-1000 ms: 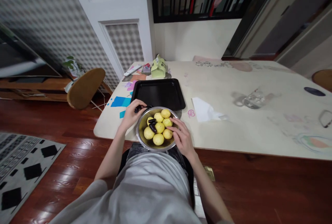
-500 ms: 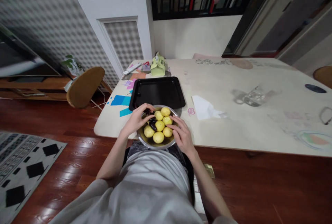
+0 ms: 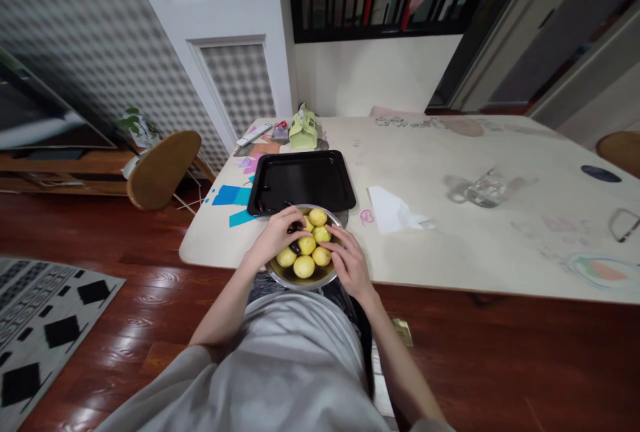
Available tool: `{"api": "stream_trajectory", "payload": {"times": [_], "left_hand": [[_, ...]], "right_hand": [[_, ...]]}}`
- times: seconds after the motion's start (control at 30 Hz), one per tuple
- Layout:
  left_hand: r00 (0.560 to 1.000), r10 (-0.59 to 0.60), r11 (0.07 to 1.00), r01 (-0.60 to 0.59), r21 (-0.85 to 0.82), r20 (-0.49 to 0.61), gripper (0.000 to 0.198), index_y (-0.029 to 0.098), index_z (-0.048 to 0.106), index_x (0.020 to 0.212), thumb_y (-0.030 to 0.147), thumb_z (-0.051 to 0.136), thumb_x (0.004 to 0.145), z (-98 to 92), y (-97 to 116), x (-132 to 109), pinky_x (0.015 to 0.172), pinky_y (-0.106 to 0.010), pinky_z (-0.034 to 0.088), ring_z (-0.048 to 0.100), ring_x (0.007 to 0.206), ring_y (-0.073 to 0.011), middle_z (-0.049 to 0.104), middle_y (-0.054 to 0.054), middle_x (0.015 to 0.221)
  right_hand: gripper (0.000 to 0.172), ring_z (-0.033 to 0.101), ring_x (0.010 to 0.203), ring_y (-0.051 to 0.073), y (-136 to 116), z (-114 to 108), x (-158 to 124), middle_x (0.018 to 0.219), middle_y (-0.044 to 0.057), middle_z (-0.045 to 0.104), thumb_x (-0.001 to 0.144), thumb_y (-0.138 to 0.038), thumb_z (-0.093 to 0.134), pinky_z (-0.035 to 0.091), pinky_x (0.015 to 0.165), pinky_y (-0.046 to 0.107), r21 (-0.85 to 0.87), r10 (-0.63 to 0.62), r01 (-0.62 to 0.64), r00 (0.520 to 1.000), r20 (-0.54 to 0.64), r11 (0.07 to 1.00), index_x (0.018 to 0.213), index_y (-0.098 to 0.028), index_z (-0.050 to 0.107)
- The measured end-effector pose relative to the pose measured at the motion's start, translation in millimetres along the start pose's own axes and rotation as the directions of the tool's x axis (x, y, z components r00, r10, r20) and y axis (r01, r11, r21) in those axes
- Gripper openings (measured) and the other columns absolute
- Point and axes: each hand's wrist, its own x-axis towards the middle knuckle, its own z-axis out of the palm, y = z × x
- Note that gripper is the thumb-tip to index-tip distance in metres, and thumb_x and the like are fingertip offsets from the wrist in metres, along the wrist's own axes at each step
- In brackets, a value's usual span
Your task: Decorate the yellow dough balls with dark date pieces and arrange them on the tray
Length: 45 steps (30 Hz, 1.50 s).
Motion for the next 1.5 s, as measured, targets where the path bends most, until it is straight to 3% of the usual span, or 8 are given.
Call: {"api": "stream_trajectory", "payload": {"times": [0.23, 0.33, 0.53, 0.67, 0.8, 0.97, 1.2, 1.5], "left_hand": [[0.999, -0.03, 0.999, 0.031, 0.009, -0.038, 0.016, 0.02, 0.067, 0.094, 0.033, 0.078, 0.093, 2.3, 1.1, -1.0, 0.076, -0.031, 0.053, 0.062, 0.085, -0.0195, 0.063, -0.004, 0.097], [0.998, -0.045, 0.999, 0.045, -0.017, -0.045, 0.014, 0.02, 0.069, 0.098, 0.031, 0.076, 0.095, -5.4, 5.0, -2.7, 0.075, -0.029, 0.053, 0.064, 0.089, -0.0196, 0.064, -0.005, 0.101], [0.971, -0.118, 0.989, 0.134, 0.064, -0.209, 0.004, 0.02, 0.069, 0.097, 0.022, 0.066, 0.098, -30.7, -8.8, -7.3, 0.076, -0.03, 0.052, 0.063, 0.087, -0.0192, 0.066, -0.005, 0.096], [0.957, -0.155, 0.979, 0.182, 0.094, -0.244, 0.019, 0.021, 0.066, 0.109, 0.012, 0.055, 0.095, -38.0, -21.5, -11.8, 0.078, -0.03, 0.051, 0.06, 0.083, -0.0179, 0.064, -0.004, 0.098], [0.959, -0.182, 0.98, 0.196, 0.042, -0.215, 0.035, 0.021, 0.055, 0.12, 0.005, 0.05, 0.089, -31.8, -20.1, -17.2, 0.091, -0.033, 0.052, 0.063, 0.101, -0.0203, 0.064, -0.006, 0.11], [0.972, -0.183, 0.983, 0.182, -0.023, -0.149, 0.026, 0.023, 0.046, 0.12, 0.009, 0.046, 0.098, -21.2, -2.1, -22.1, 0.103, -0.036, 0.051, 0.063, 0.113, -0.0204, 0.062, -0.008, 0.118], [0.986, -0.055, 0.997, 0.047, -0.057, -0.156, 0.018, 0.023, 0.06, 0.115, 0.013, 0.053, 0.102, -15.1, 26.0, -26.6, 0.108, -0.039, 0.053, 0.063, 0.121, -0.0241, 0.06, -0.011, 0.121], [0.993, 0.031, 0.999, -0.034, -0.021, -0.117, 0.017, 0.022, 0.072, 0.109, 0.012, 0.062, 0.099, 1.0, 17.2, -23.6, 0.102, -0.04, 0.056, 0.071, 0.109, -0.024, 0.076, -0.008, 0.111]], "right_hand": [[0.038, 0.054, 0.145, 0.032, 1.0, -0.1, -0.5, 0.151, 0.009, 0.062, 0.11, -0.037, 0.042, 0.045, 0.121, 0.061, 0.0, 0.005, -0.005, 1.0, 0.001, 1.0, 0.125, -0.028, 0.076], [0.037, 0.053, 0.145, 0.031, 0.6, 0.0, 0.0, 0.151, 0.009, 0.062, 0.109, -0.035, 0.042, 0.046, 0.121, 0.06, -0.009, -0.004, 0.004, 1.0, 0.005, 1.0, 0.125, -0.028, 0.076], [0.038, 0.054, 0.145, 0.031, 0.3, 0.7, 0.3, 0.151, 0.009, 0.063, 0.11, -0.036, 0.041, 0.046, 0.12, 0.061, -0.012, -0.01, 0.01, 1.0, -0.009, 1.0, 0.124, -0.028, 0.075], [0.038, 0.054, 0.144, 0.031, 1.0, 0.9, -0.6, 0.151, 0.009, 0.063, 0.11, -0.037, 0.041, 0.046, 0.12, 0.06, -0.011, -0.007, 0.006, 1.0, -0.009, 1.0, 0.123, -0.028, 0.076], [0.037, 0.053, 0.145, 0.031, 1.0, 0.7, -0.7, 0.152, 0.009, 0.062, 0.11, -0.035, 0.042, 0.047, 0.12, 0.061, -0.008, -0.009, 0.009, 1.0, -0.007, 1.0, 0.124, -0.028, 0.075], [0.036, 0.053, 0.145, 0.03, 0.2, 0.5, 0.3, 0.151, 0.01, 0.062, 0.11, -0.033, 0.042, 0.046, 0.12, 0.059, -0.007, -0.024, 0.024, 1.0, -0.007, 1.0, 0.124, -0.027, 0.075], [0.037, 0.054, 0.144, 0.031, -0.3, -0.3, 0.9, 0.15, 0.009, 0.063, 0.11, -0.036, 0.042, 0.046, 0.12, 0.059, -0.007, -0.015, 0.015, 1.0, -0.001, 1.0, 0.123, -0.028, 0.075], [0.036, 0.053, 0.145, 0.03, 1.0, 0.0, -0.3, 0.152, 0.01, 0.062, 0.11, -0.032, 0.042, 0.045, 0.12, 0.059, -0.019, -0.025, 0.025, 1.0, 0.01, 1.0, 0.126, -0.026, 0.074]]}}
